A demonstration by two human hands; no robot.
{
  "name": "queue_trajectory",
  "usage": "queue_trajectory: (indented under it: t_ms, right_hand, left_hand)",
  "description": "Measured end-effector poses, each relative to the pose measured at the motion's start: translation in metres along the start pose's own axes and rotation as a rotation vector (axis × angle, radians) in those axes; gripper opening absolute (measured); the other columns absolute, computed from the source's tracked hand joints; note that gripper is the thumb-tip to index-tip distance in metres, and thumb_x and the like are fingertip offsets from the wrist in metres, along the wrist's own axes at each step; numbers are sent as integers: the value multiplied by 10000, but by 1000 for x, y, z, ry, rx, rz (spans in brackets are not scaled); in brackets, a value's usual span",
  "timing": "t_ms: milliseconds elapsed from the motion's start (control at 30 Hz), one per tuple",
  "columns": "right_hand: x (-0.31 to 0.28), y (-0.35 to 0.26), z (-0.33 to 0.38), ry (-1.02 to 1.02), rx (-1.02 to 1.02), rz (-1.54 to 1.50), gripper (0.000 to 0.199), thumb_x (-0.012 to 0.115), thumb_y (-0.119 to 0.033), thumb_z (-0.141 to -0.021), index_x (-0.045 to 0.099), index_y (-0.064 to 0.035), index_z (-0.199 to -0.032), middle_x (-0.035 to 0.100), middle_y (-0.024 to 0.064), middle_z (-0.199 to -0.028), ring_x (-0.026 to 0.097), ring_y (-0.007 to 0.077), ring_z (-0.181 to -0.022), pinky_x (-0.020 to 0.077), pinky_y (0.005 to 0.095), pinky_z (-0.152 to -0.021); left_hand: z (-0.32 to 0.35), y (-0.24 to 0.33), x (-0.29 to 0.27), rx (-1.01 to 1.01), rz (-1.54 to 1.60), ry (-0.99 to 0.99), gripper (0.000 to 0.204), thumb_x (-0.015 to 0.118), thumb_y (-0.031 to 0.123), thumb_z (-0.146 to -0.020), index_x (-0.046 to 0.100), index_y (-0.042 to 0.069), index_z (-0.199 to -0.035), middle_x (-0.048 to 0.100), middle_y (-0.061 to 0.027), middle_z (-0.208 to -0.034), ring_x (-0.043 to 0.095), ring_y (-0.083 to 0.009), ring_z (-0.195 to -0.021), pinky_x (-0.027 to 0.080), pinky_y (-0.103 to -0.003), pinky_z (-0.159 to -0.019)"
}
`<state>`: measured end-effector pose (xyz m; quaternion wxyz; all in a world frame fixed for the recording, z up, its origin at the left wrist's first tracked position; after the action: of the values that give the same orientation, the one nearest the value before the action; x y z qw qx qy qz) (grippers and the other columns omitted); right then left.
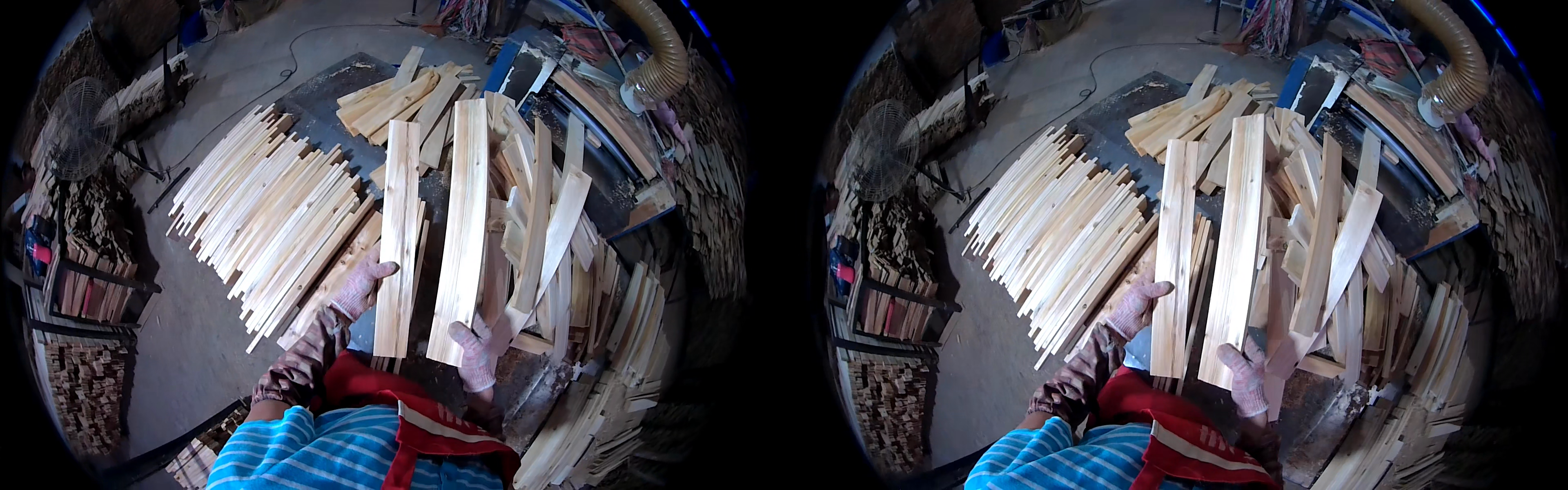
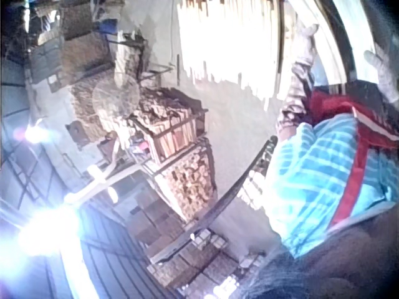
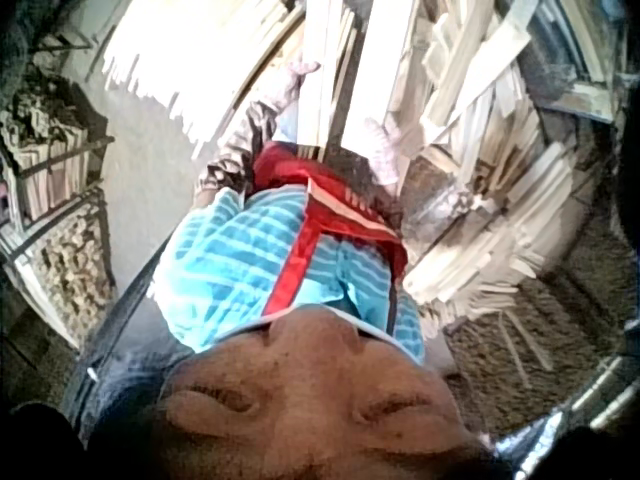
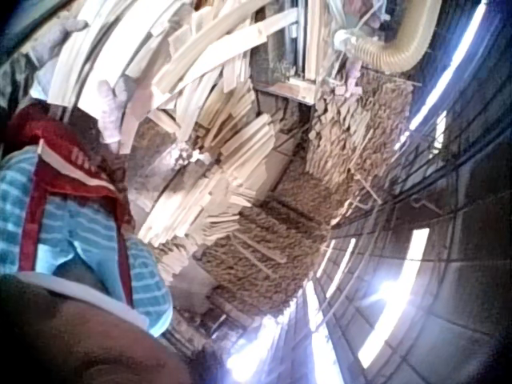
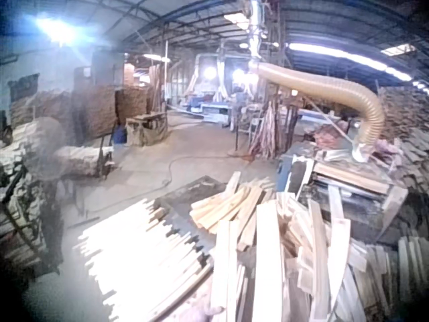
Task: The person repeatedly picks up thin wooden planks from a pile, briefly inspects them, and places them into a neat stack. The task involves continuous sorting and stacking of the planks by hand.
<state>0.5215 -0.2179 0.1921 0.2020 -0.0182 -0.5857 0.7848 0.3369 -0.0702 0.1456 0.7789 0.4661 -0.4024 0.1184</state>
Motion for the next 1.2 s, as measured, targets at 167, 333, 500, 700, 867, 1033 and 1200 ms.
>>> queue_trajectory:
  t_ms: [167, 333, 500, 700, 867, 1033, 1200]
  right_hand:
    - [-4, -1, -4, -3, -25, 2, 413, 715, -122, -900, 626, -15, -1289, 675, 34, -1143, 642, 131, -1016, 529, 278, -925]
    - [-4, 0, -1, -9, -19, 6, 449, 711, -113, -906, 604, -12, -1330, 674, 35, -1153, 649, 133, -1014, 541, 278, -920]
    - [-4, -5, 4, -21, -20, 33, 483, 721, -115, -898, 596, -30, -1357, 673, 22, -1163, 643, 115, -1019, 531, 274, -923]
    - [-5, 5, 7, -56, -32, -10, 485, 737, -110, -883, 606, -39, -1344, 674, 16, -1171, 630, 105, -1024, 517, 278, -925]
    - [-6, 31, 3, -123, -41, 105, 482, 732, -115, -890, 592, -8, -1339, 657, 45, -1212, 605, 140, -1086, 483, 301, -976]
    - [4, 20, 7, -144, -49, 126, 468, 719, -111, -892, 589, 14, -1324, 651, 75, -1221, 587, 159, -1120, 457, 309, -1001]
    - [-6, 18, 12, -155, -8, 183, 453, 685, -142, -919, 580, 10, -1333, 658, 72, -1210, 598, 155, -1100, 462, 305, -991]
  left_hand:
    - [-7, 1, -8, 29, 29, -13, 730, 689, 51, -842, 383, 67, -1505, 600, -75, -1331, 613, -206, -1206, 532, -387, -1025]
    - [-6, 4, -14, 69, -33, 20, 806, 754, 131, -801, 381, 73, -1512, 594, -58, -1337, 595, -191, -1211, 497, -378, -1049]
    - [-4, 11, -22, 120, -174, 67, 911, 804, 216, -757, 357, 37, -1531, 558, -37, -1388, 540, -156, -1259, 418, -308, -1081]
    - [-5, 4, -40, 130, -150, 64, 841, 751, 108, -789, 362, 33, -1532, 558, -52, -1404, 537, -173, -1273, 417, -306, -1081]
    - [-11, -3, -48, 94, -144, 84, 735, 704, 112, -839, 408, 40, -1507, 579, -71, -1385, 570, -191, -1235, 451, -331, -1058]
    - [-17, -18, -90, 106, -97, 288, 543, 616, 312, -973, 493, 56, -1436, 647, -73, -1265, 631, -195, -1100, 527, -358, -945]
    - [-9, -41, -120, -51, -344, 409, 562, 543, 433, -1022, 555, 9, -1392, 666, -89, -1229, 621, -205, -1113, 466, -345, -1005]
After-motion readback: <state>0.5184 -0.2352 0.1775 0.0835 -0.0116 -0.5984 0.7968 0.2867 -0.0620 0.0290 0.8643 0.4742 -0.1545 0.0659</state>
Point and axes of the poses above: each hand's wrist, its own z-axis away from the middle knuckle, its own x-axis out of the palm, y = z × x, the point moved 9 cm from there along -z, towards the middle knuckle
